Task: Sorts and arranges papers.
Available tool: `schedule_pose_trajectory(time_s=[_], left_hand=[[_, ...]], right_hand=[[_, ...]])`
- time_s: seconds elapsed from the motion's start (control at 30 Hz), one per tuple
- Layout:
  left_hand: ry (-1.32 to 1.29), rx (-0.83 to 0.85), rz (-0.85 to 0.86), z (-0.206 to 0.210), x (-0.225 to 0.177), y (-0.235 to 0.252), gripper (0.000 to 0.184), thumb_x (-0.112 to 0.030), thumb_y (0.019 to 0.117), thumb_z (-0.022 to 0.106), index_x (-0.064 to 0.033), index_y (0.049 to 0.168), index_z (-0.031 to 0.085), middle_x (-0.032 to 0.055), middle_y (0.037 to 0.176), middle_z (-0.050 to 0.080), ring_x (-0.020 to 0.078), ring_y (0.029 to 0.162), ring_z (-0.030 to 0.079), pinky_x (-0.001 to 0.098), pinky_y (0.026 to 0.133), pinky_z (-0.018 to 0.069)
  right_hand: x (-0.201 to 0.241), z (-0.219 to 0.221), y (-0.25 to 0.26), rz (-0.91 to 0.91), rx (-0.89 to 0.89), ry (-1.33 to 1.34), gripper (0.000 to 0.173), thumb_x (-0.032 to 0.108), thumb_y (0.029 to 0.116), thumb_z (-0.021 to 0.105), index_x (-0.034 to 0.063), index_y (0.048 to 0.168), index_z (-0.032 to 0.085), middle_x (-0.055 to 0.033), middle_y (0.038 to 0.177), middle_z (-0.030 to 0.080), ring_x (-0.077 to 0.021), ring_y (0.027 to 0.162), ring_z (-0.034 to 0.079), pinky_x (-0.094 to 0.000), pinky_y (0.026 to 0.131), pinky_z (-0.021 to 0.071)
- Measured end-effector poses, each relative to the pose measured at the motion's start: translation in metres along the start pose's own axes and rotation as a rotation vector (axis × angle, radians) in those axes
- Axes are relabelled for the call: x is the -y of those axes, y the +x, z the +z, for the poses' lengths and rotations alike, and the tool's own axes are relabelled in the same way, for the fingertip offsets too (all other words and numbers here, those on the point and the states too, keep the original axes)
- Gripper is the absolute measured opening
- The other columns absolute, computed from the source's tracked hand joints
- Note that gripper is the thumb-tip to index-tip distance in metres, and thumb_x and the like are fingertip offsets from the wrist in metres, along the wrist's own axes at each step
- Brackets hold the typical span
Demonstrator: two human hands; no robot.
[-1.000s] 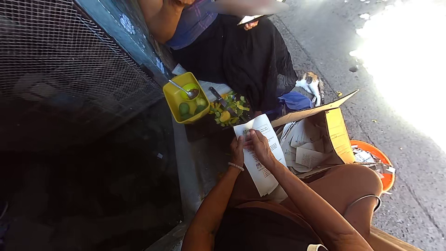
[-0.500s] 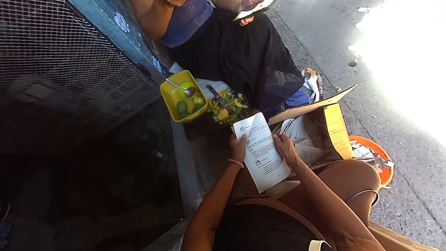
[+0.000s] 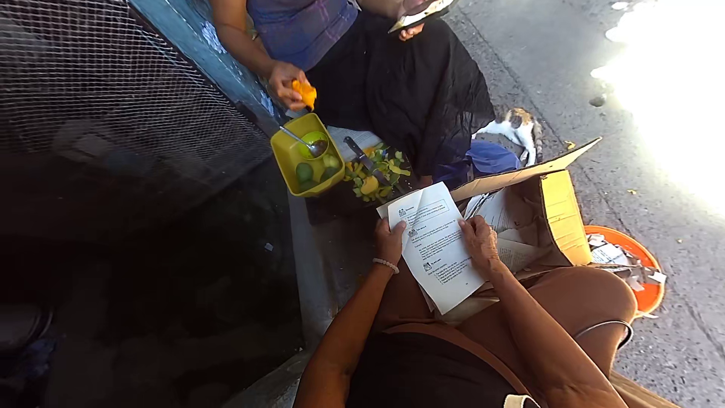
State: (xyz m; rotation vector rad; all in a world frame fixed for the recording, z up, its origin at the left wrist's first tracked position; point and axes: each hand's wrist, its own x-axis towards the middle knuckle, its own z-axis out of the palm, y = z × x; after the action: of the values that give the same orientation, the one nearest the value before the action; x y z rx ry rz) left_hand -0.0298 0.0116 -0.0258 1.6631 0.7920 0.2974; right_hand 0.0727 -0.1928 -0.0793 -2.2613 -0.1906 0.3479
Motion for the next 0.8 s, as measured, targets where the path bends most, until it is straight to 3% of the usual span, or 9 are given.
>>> schedule_pose_trajectory(time_s=[0.13,0.23,0.37,0.43,0.5,0.57,0.63,0.7,0.8], left_hand=[[0.058,-0.006,-0.008,0.0,-0.006,-0.001,0.03,-0.011,0.1046,0.057,0.011,0.124,0.058,0.0274,0.116,0.064,0.0314,0.11,0.065,0.0452,0.1,0.0512],[0.073,-0.008,-0.014,0.002,-0.007,-0.002,0.03,-0.011,0.1039,0.059,0.0106,0.124,0.057,0.0265,0.113,0.066,0.03,0.106,0.067,0.0445,0.098,0.0531],[0.068,-0.004,-0.012,0.003,-0.008,-0.003,0.03,-0.011,0.1037,0.058,0.0108,0.125,0.056,0.0273,0.115,0.064,0.0308,0.108,0.066,0.0443,0.099,0.0523],[0.067,-0.014,-0.01,0.004,-0.007,-0.002,0.031,-0.011,0.1042,0.057,0.0109,0.126,0.055,0.0277,0.117,0.064,0.0315,0.11,0.065,0.0444,0.1,0.0514],[0.089,-0.03,-0.011,0.004,-0.008,-0.003,0.031,-0.011,0.1043,0.057,0.0108,0.125,0.055,0.0283,0.116,0.064,0.0326,0.11,0.064,0.0452,0.1,0.0509],[0.116,-0.043,-0.016,0.004,-0.009,-0.003,0.029,-0.011,0.104,0.058,0.0107,0.124,0.056,0.0285,0.115,0.064,0.0331,0.11,0.064,0.0454,0.1,0.0508],[0.114,-0.062,-0.015,0.004,-0.009,-0.003,0.028,-0.01,0.1031,0.059,0.0108,0.122,0.057,0.0281,0.114,0.064,0.0327,0.108,0.064,0.0454,0.099,0.0512],[0.065,-0.102,0.001,0.007,-0.007,-0.003,0.033,-0.007,0.101,0.062,0.0093,0.128,0.053,0.0268,0.114,0.065,0.0306,0.107,0.066,0.0444,0.097,0.0534],[-0.042,-0.137,0.037,0.008,-0.004,-0.003,0.062,-0.002,0.0977,0.064,0.0016,0.151,0.033,0.027,0.131,0.059,0.0295,0.116,0.064,0.0425,0.1,0.0533]], right_hand=[[0.001,0.004,-0.005,-0.009,0.042,-0.009,0.036,0.028,0.1067,0.053,-0.0065,0.103,0.064,-0.0213,0.085,0.064,-0.0353,0.082,0.064,-0.0535,0.078,0.0487],[0.0,0.008,0.0,-0.006,0.066,-0.028,0.037,0.027,0.1071,0.053,-0.0079,0.104,0.065,-0.0247,0.095,0.065,-0.0383,0.093,0.064,-0.0542,0.086,0.0486],[0.002,0.013,0.005,0.061,0.12,0.05,0.047,0.036,0.1097,0.046,-0.0069,0.123,0.059,-0.0253,0.104,0.067,-0.0371,0.099,0.067,-0.0526,0.09,0.0503],[0.006,0.016,0.005,0.094,0.131,0.077,0.052,0.039,0.1111,0.039,-0.0067,0.127,0.06,-0.0268,0.108,0.067,-0.0378,0.103,0.066,-0.053,0.093,0.0489],[0.009,0.018,0.003,0.101,0.082,0.073,0.052,0.037,0.1115,0.039,-0.0072,0.119,0.064,-0.0265,0.104,0.068,-0.0376,0.101,0.066,-0.0534,0.092,0.0484],[0.009,0.019,0.001,0.086,0.02,0.045,0.05,0.035,0.1112,0.041,-0.0073,0.104,0.067,-0.0244,0.091,0.066,-0.0366,0.09,0.066,-0.0533,0.084,0.0488],[0.01,0.015,-0.001,0.089,0.001,0.022,0.049,0.035,0.1107,0.043,-0.0068,0.102,0.066,-0.0235,0.089,0.066,-0.0366,0.088,0.066,-0.0538,0.082,0.0487],[0.011,0.013,-0.002,0.124,-0.005,-0.045,0.047,0.037,0.1096,0.046,-0.0058,0.111,0.065,-0.0249,0.096,0.069,-0.0391,0.093,0.068,-0.0556,0.085,0.0497],[0.022,0.009,-0.007,0.18,-0.005,-0.228,0.046,0.035,0.1071,0.051,-0.0022,0.135,0.056,-0.0287,0.126,0.061,-0.0442,0.112,0.064,-0.059,0.091,0.0514]])
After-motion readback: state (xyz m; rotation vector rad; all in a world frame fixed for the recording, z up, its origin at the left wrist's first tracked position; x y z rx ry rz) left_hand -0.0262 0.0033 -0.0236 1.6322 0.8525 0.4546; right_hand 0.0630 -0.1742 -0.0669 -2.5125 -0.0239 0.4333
